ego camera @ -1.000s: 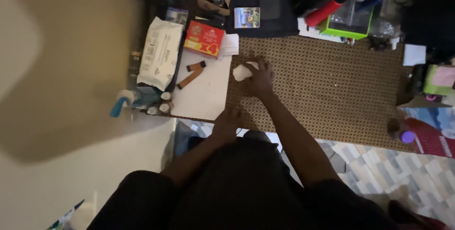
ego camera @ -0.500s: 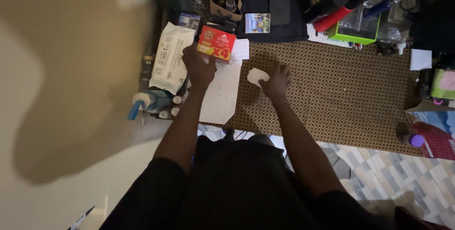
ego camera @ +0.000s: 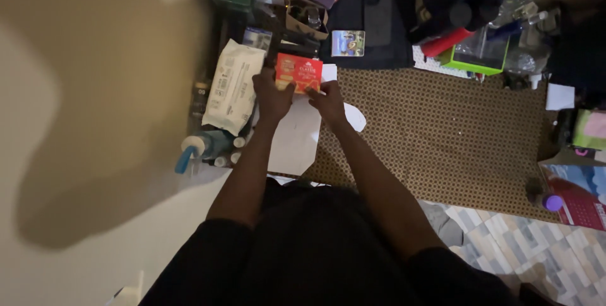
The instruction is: The person organizes various items on a desk, including papers, small containers, and a case.
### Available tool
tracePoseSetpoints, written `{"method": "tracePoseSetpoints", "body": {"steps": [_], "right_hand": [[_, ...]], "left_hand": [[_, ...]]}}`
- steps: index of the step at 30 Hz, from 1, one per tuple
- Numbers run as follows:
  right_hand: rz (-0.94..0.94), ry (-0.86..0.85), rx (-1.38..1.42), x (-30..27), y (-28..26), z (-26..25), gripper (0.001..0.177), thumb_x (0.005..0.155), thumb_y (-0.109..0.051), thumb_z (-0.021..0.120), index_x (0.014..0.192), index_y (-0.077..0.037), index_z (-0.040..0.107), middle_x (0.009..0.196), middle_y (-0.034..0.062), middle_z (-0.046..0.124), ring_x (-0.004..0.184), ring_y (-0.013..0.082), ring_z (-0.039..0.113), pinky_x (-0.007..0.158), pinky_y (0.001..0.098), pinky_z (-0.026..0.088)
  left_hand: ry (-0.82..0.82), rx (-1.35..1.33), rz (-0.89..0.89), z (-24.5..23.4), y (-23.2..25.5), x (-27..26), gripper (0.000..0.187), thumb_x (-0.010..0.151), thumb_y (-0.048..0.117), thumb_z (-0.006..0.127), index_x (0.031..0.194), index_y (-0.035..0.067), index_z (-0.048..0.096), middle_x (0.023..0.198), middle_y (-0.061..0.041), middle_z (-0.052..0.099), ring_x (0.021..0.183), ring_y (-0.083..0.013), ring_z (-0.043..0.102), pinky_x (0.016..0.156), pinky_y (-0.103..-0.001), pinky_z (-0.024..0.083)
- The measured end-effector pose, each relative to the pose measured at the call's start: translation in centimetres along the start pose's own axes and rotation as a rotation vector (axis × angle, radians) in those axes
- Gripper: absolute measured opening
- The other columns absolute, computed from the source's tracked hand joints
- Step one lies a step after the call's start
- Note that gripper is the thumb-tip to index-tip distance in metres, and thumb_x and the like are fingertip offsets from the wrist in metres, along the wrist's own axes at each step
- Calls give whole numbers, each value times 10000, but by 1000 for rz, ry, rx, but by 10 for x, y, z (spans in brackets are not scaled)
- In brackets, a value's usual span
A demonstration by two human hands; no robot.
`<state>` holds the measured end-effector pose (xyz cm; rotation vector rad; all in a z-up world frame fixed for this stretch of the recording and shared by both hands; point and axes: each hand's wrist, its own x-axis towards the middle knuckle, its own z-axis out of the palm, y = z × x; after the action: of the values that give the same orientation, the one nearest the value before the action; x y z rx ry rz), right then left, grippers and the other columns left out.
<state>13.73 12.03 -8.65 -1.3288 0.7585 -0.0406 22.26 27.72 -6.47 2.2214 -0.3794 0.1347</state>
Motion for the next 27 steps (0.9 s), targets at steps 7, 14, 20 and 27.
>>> {"method": "tracePoseSetpoints", "body": {"steps": [7, 14, 20, 27], "right_hand": [[-41, -151, 313, -25, -9, -31, 389, 907, -89, 779, 1117, -102, 452, 1072, 63, 632, 967, 190, 689, 824, 393, 623], [-298, -121, 114, 36, -8, -91, 479, 935, -93, 734, 1352, -132, 501, 1150, 39, 635, 965, 144, 631, 711, 313, 508], [-749, 588, -843, 139, -44, -142, 549, 898, -280, 807, 1343, -83, 554, 1255, 197, 563, 1163, 402, 551, 981, 540, 498], [-132, 538, -977, 139, -120, -114, 975, 701, -408, 900, 1448, -104, 351, 1355, 250, 431, 1268, 515, 375, 935, 623, 437]], "left_hand": [[-200, -586, -479, -34, 29, -7, 561, 853, 224, 883, 1129, 21, 438, 1121, -173, 618, 901, -256, 608, 595, -432, 530], [-344, -1069, -755, -52, 58, 8, 601, 804, 161, 846, 1272, 97, 475, 1147, -65, 652, 921, -139, 714, 676, -303, 623], [-299, -1039, -748, -30, 63, 20, 459, 874, 141, 842, 1227, 50, 563, 1115, -30, 661, 862, -133, 629, 583, -282, 481], [-232, -1617, -585, -45, 71, 39, 261, 986, 156, 783, 1040, 150, 528, 1130, -39, 655, 1063, -208, 682, 918, -438, 596]]}}
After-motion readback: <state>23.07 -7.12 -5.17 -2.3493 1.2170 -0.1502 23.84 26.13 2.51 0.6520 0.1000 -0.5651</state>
